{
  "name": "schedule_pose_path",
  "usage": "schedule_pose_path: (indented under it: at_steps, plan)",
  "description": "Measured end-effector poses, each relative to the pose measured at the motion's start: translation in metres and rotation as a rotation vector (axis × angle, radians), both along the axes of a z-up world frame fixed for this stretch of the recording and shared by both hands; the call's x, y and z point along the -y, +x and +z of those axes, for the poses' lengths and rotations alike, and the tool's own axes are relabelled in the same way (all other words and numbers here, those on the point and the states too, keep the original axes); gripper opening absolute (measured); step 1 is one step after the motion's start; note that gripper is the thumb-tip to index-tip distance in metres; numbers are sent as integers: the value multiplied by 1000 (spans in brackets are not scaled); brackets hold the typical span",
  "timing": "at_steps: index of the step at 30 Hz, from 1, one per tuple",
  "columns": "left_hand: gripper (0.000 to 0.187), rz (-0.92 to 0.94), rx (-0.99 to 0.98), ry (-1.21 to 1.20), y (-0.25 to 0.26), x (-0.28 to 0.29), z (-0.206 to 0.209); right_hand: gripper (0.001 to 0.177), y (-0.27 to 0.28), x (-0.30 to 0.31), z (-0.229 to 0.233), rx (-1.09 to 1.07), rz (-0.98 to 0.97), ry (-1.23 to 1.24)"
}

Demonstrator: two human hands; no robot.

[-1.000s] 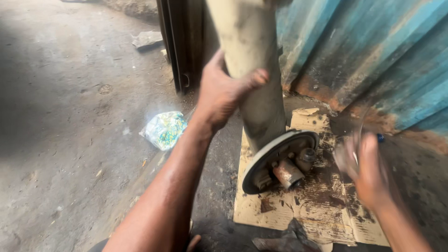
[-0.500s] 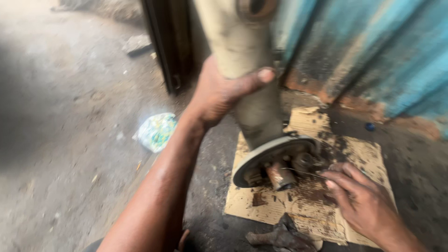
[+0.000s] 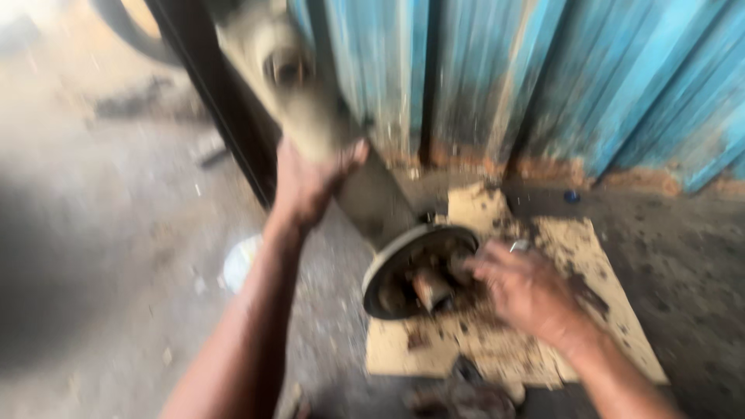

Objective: The person cleans and scrapes residue from a brake assembly and axle component by hand using a metal scraper and a cloth.

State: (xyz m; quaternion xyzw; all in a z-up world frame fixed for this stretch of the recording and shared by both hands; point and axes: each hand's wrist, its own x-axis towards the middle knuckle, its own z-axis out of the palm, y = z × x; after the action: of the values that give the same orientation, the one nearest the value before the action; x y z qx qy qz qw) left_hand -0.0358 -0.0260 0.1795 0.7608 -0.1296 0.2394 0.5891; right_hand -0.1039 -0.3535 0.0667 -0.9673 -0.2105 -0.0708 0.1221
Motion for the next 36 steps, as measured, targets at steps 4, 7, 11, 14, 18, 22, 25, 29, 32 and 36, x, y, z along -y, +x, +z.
schedule_pose_path:
  at_steps: [4, 7, 11, 14, 18, 22, 25, 29, 32, 36]
  plan:
    - [76, -298, 321, -176, -2, -3, -22, 25, -9, 18, -14, 312, 238, 192]
    - [76, -203, 184, -74, -8, -5, -35, 25, -12, 14, -34, 306, 312, 96]
    - [85, -277, 162, -147, -8, -2, -33, 31, 4, 8, -40, 114, 25, -5]
    - [89, -319, 217, -197, -11, -8, -34, 32, -10, 4, -51, 276, 110, -9]
    - [91, -286, 193, -204, -9, -14, -38, 36, -15, 7, -52, 205, -4, -26]
    - [93, -280, 207, -217, -5, -22, -41, 25, -22, 3, -55, 263, 47, 101]
    - [94, -304, 195, -236, -3, -24, -42, 30, -10, -7, -68, 125, -55, 40]
    - [92, -247, 171, -213, -5, -26, -41, 24, -3, -8, -61, -22, -179, -17]
    - [90, -284, 172, -228, -5, -22, -40, 29, -7, -25, -62, -33, -104, 108]
    - [87, -273, 198, -214, -8, -20, -40, 31, -2, -36, -21, -242, -396, -87]
